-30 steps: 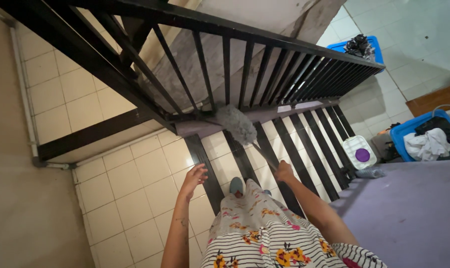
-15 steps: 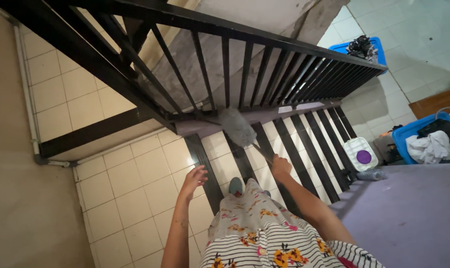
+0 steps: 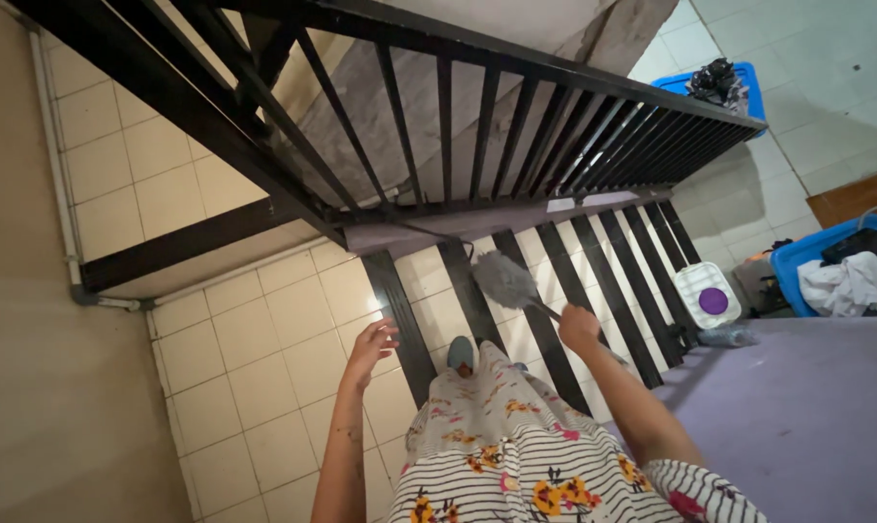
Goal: Dusting the railing of a staircase with a handheld duster.
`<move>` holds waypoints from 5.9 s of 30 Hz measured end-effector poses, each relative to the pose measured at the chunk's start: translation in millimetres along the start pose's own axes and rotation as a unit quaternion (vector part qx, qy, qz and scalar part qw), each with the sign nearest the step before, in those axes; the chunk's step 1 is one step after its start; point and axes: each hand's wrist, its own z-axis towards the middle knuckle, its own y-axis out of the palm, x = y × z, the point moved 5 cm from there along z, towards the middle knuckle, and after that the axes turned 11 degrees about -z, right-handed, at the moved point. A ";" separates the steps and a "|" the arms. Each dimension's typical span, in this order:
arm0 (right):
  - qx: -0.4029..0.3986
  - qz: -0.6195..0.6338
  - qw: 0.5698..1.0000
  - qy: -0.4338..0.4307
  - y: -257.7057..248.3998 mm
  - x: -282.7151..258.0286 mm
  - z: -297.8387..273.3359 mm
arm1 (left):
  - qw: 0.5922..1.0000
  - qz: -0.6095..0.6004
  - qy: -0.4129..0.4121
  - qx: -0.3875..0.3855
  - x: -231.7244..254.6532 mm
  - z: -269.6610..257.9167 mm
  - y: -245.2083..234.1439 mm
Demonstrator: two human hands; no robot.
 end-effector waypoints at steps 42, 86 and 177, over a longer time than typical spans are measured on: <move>0.102 0.188 0.977 -0.007 -248.8 31.6 -130.1 | 1.000 -0.016 0.011 -0.015 20.0 8.1 8.9; 0.109 0.457 0.883 0.012 -205.0 319.8 -191.4 | 0.991 -0.034 0.116 -0.051 68.1 2.4 33.3; 0.336 0.410 0.840 -0.118 -248.0 87.0 -147.6 | 0.984 -0.025 0.128 -0.126 30.2 32.9 191.3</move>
